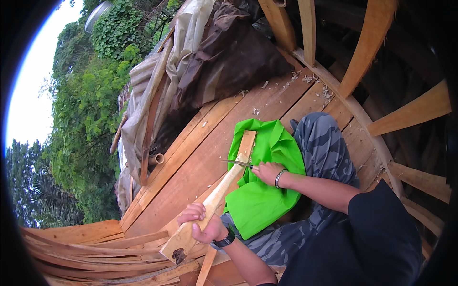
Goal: The person is carving a wooden handle using a knife. They hold the handle in their left hand and use the knife in their right hand to shave off thin strips of wood. The carving is performed over a bright green cloth placed on the wooden floor.
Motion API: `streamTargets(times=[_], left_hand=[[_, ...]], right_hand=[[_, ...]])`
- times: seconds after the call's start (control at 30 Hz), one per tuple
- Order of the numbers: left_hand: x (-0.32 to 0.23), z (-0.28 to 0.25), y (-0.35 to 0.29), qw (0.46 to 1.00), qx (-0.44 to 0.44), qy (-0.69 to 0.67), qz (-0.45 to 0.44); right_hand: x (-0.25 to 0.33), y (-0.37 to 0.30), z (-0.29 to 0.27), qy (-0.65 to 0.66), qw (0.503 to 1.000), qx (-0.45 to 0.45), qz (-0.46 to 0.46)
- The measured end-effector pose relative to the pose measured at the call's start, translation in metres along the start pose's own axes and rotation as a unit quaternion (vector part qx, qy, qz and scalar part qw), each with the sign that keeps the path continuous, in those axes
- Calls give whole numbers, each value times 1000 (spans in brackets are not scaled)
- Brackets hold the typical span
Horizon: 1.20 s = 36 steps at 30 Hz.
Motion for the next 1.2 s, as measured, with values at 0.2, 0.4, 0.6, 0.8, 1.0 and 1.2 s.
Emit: streamTargets(times=[0.2, 0.4, 0.6, 0.8, 1.0, 1.2], left_hand=[[12, -7, -8, 1000, -15, -11, -7], [4, 3, -2, 1000, 7, -16, 1], [-9, 2, -3, 1000, 14, -5, -1], [-6, 2, -6, 999, 46, 9, 15], [-5, -4, 1, 1000, 28, -6, 9], [-8, -4, -3, 999, 48, 1, 9]], right_hand=[[31, -16, -4, 40, 999, 32, -19], [-16, 3, 10, 51, 998, -3, -19], [14, -2, 5, 63, 998, 11, -5], [33, -15, -1, 63, 998, 4, -25], [4, 5, 14, 81, 997, 5, 12], [3, 6, 18, 66, 998, 12, 22]])
Point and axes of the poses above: each hand's wrist, its own y-axis towards the middle knuckle, its own z-axis out of the palm, x = y × z, the point moved 5 cm from there along y, towards the middle knuckle, and after that the axes turned 7 degrees about x, right-handed, at the moved point
